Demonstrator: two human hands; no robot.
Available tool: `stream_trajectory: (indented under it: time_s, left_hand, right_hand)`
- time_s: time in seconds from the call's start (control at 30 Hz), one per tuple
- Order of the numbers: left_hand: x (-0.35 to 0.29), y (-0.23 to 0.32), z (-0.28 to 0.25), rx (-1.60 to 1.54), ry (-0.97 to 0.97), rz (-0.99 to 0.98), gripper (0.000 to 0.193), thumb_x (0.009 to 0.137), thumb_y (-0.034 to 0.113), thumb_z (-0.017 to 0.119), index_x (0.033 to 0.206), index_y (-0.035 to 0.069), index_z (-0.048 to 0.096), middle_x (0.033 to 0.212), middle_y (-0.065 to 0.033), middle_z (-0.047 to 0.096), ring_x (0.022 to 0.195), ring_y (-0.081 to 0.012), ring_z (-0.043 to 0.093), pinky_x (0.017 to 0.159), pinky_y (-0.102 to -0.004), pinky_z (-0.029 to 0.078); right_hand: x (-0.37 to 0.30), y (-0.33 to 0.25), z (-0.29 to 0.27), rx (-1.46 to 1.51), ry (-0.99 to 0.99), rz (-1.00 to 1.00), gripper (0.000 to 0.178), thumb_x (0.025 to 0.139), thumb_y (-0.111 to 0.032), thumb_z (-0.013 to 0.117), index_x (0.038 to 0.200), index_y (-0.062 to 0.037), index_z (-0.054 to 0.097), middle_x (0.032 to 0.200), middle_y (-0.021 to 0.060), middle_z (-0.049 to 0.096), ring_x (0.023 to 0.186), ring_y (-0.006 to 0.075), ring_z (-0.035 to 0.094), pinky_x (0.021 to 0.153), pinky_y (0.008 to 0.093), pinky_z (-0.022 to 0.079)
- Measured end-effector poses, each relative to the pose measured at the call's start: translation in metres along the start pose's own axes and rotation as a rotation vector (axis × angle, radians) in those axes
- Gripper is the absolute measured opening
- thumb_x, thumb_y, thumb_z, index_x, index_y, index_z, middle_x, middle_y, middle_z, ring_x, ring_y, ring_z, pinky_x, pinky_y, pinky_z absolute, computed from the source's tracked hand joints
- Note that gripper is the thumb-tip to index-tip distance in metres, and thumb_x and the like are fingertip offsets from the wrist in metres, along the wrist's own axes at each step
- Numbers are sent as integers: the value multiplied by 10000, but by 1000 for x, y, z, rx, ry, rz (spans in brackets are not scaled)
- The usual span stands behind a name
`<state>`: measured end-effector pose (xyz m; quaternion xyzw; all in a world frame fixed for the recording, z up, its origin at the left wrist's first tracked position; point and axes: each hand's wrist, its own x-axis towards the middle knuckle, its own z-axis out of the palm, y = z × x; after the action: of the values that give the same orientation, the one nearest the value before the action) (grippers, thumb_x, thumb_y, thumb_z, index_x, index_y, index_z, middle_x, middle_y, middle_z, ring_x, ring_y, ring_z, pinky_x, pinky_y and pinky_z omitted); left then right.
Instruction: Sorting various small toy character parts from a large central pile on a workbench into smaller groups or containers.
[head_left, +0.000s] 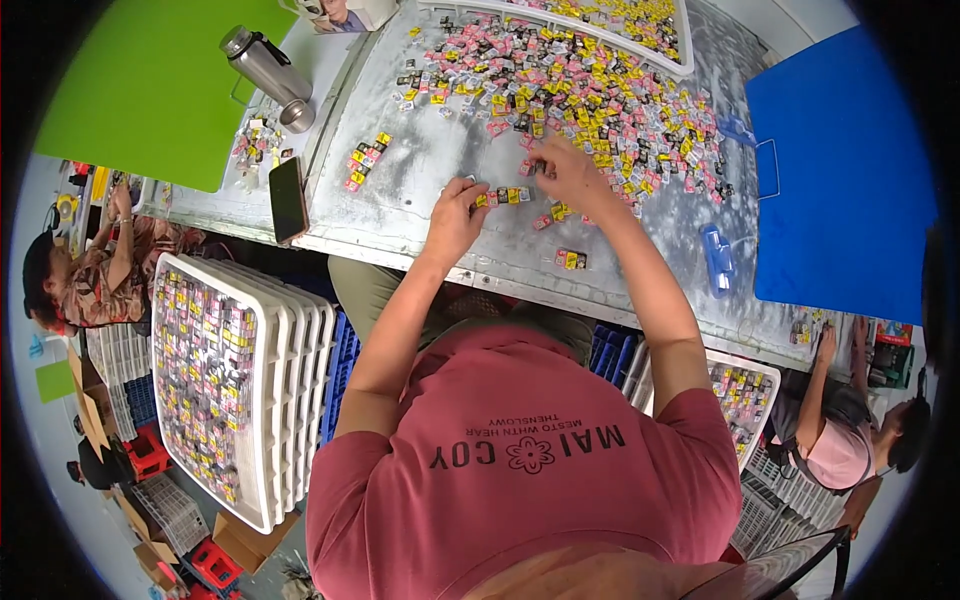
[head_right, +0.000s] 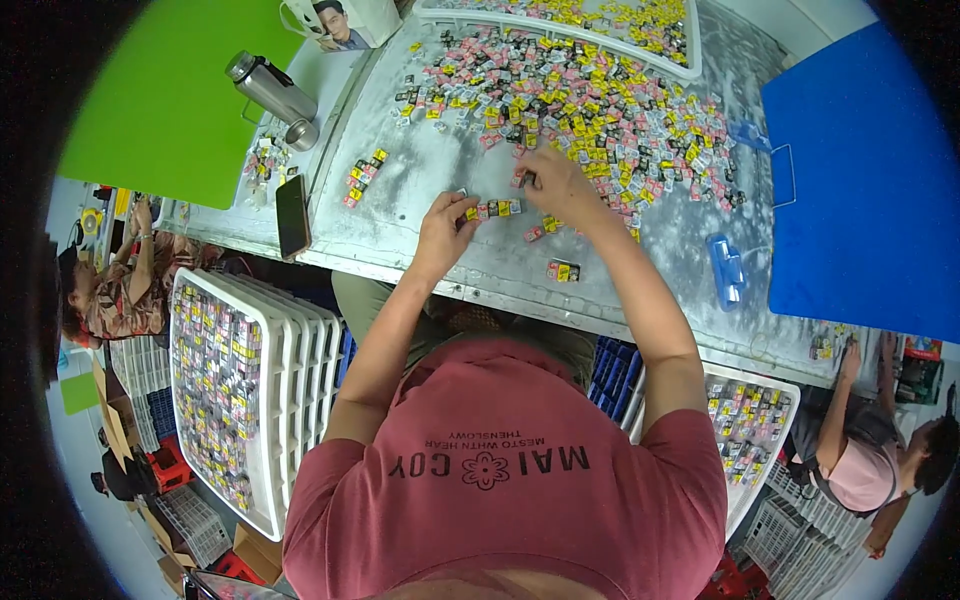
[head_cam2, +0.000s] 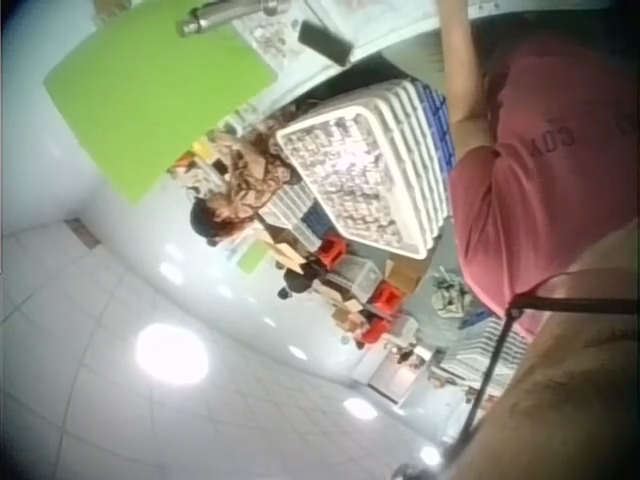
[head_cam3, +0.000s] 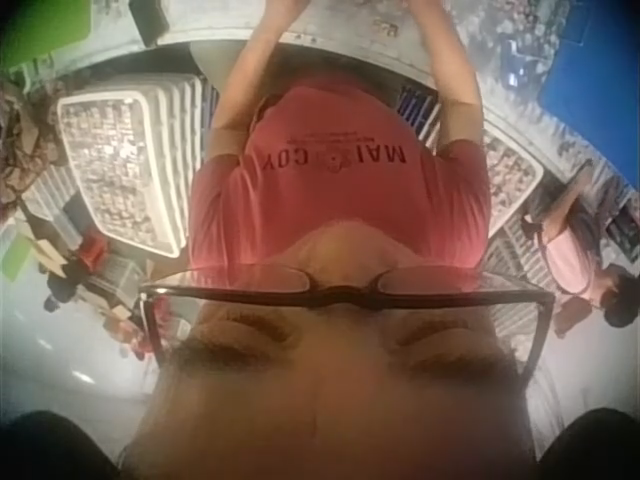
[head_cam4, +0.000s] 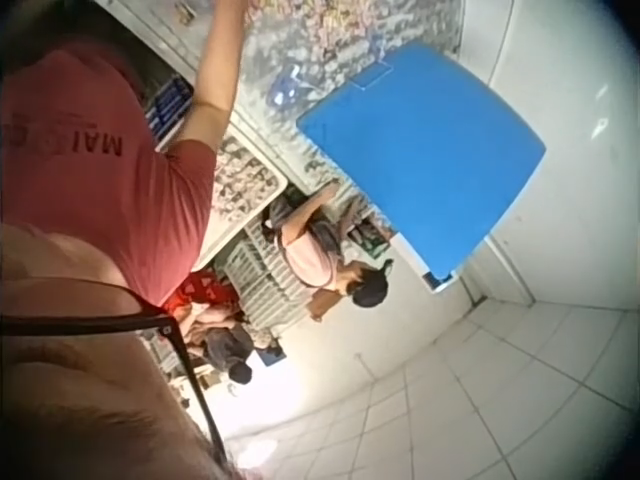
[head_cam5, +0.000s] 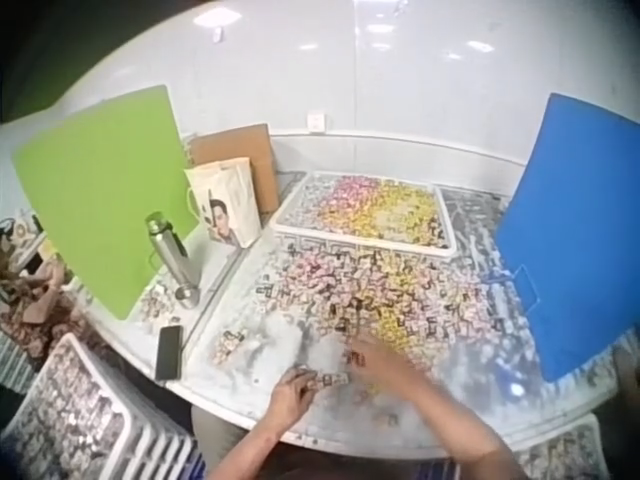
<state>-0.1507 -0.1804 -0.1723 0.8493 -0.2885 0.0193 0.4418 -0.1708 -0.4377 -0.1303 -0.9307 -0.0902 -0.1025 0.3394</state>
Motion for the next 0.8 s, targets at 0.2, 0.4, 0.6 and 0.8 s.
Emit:
stream_trajectory:
  time_s: [0.2,0.4,0.6,0.8]
  left_hand:
    - [3,6,0,27,-34,-27,361,833,27,798,1188,19,734,1115,-148,641,801,-249,685,743,-340,568]
    - [6,5,1,51,-44,31,350,828,47,805,1171,26,741,1119,-143,650,814,-269,685,757,-357,570]
    - [6,9,-1,30,-38,-5,344,824,52,809,1162,33,745,1126,-142,651,841,-283,690,770,-366,573]
    - [8,8,2,26,-49,6,349,825,41,803,1169,35,744,1122,-128,642,811,-236,669,745,-341,563]
  right_hand:
    - [-26,-8,11,-128,-131,-140,400,791,-53,702,1191,-75,691,1068,115,621,951,327,653,843,441,551]
    - [-28,-8,11,-49,-91,-124,406,807,-37,703,1212,-44,681,1071,120,628,943,313,669,830,412,559]
    - [-17,-1,8,9,-6,46,306,840,-63,710,1146,-51,711,1012,119,642,908,287,679,785,385,560]
    - [6,10,25,-139,66,-88,210,827,-118,724,1028,-60,706,1034,127,675,935,330,676,797,440,562]
